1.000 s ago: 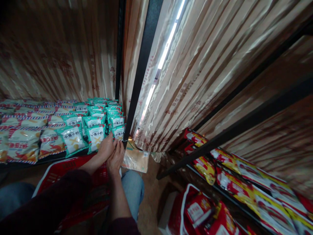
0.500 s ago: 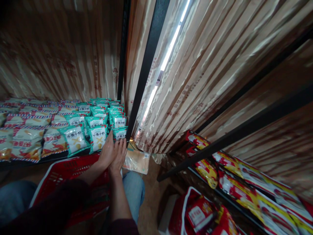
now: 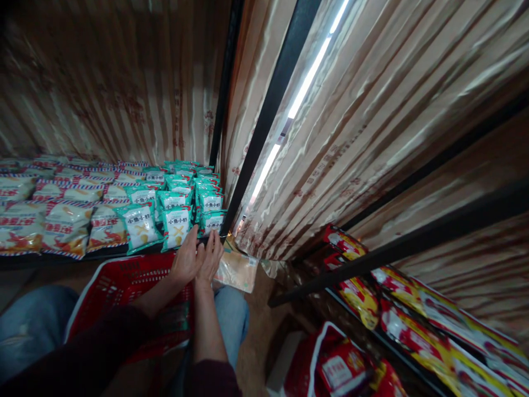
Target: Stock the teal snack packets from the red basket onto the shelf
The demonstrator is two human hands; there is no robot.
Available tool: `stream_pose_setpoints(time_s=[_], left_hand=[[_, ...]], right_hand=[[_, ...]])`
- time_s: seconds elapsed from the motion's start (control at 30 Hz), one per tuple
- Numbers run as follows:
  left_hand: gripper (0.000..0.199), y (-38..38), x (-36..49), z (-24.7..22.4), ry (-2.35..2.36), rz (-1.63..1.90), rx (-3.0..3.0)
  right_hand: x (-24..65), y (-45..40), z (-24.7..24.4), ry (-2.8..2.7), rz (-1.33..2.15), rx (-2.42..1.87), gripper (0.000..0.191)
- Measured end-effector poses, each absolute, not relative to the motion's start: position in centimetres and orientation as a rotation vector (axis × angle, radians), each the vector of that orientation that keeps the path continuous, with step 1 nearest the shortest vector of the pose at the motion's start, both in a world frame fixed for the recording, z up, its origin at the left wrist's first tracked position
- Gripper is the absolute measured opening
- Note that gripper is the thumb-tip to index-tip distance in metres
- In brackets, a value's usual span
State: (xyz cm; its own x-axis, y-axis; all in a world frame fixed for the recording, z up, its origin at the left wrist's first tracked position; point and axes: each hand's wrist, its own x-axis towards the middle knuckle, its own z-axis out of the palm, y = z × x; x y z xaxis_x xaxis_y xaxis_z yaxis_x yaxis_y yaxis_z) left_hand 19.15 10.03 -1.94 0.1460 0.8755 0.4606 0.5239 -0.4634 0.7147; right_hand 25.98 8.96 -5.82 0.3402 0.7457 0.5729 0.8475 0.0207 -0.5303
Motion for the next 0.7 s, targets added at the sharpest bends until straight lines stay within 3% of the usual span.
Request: stream_pose_setpoints(time_s=[0.27, 0.5, 0.7], left_hand=[[0.036, 4.5, 12.0, -6.5, 1.194, 1.094, 2.152], [0.030, 2.2, 3.6, -11.1, 1.578, 0.557, 1.798], [0.017, 2.9, 0.8, -12.9, 1.558, 0.400, 1.436]], right_hand=[[25.7, 8.3, -5.9, -1.357, -0.142, -1.710, 0.060], [24.8, 7.5, -5.7, -1.368, -0.108, -1.706, 0.054], [23.1, 6.3, -5.4, -1.404, 0.004, -1.669, 0.041]])
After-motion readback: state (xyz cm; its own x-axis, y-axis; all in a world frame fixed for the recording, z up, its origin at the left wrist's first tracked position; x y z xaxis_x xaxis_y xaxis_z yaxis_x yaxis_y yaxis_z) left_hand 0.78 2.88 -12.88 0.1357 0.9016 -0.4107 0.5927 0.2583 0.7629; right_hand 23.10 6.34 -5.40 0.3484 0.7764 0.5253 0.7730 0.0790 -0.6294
